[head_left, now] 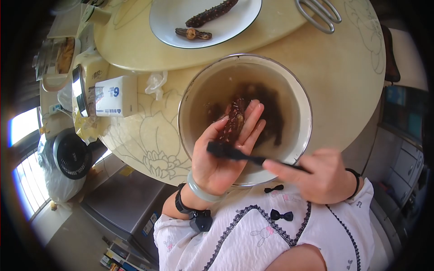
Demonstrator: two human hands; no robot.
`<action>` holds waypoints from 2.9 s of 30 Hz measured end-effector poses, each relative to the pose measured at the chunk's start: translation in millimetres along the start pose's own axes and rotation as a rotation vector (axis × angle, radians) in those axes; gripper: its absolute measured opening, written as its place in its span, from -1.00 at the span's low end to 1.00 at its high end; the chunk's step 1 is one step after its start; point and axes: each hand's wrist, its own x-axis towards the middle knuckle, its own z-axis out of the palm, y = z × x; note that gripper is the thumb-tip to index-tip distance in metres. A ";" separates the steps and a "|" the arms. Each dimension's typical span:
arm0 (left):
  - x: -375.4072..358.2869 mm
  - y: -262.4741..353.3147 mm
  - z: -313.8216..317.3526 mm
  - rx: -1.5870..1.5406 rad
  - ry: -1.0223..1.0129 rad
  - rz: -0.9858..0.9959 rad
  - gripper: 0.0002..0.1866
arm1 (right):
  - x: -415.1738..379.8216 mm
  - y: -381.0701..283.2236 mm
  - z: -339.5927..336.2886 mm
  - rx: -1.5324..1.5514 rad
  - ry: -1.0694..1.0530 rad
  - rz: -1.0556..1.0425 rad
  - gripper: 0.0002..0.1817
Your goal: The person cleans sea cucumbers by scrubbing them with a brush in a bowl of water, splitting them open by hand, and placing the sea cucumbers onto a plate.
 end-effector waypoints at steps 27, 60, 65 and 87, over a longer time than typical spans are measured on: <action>-1.6 1.1 4.7 -0.075 -0.024 -0.078 -0.57 | 0.4 0.0 11.0 0.040 0.072 -0.055 -0.30; -1.6 -1.6 -2.1 0.017 -0.082 -0.062 -0.51 | 2.6 2.6 0.7 -0.115 0.002 0.007 -0.32; -1.7 -0.7 2.0 0.061 -0.076 -0.059 -0.45 | -2.2 -3.1 13.1 0.027 0.083 -0.089 -0.32; -0.5 -2.0 -0.9 0.047 -0.025 -0.048 -0.60 | 6.7 15.0 4.6 -0.162 0.074 0.044 -0.29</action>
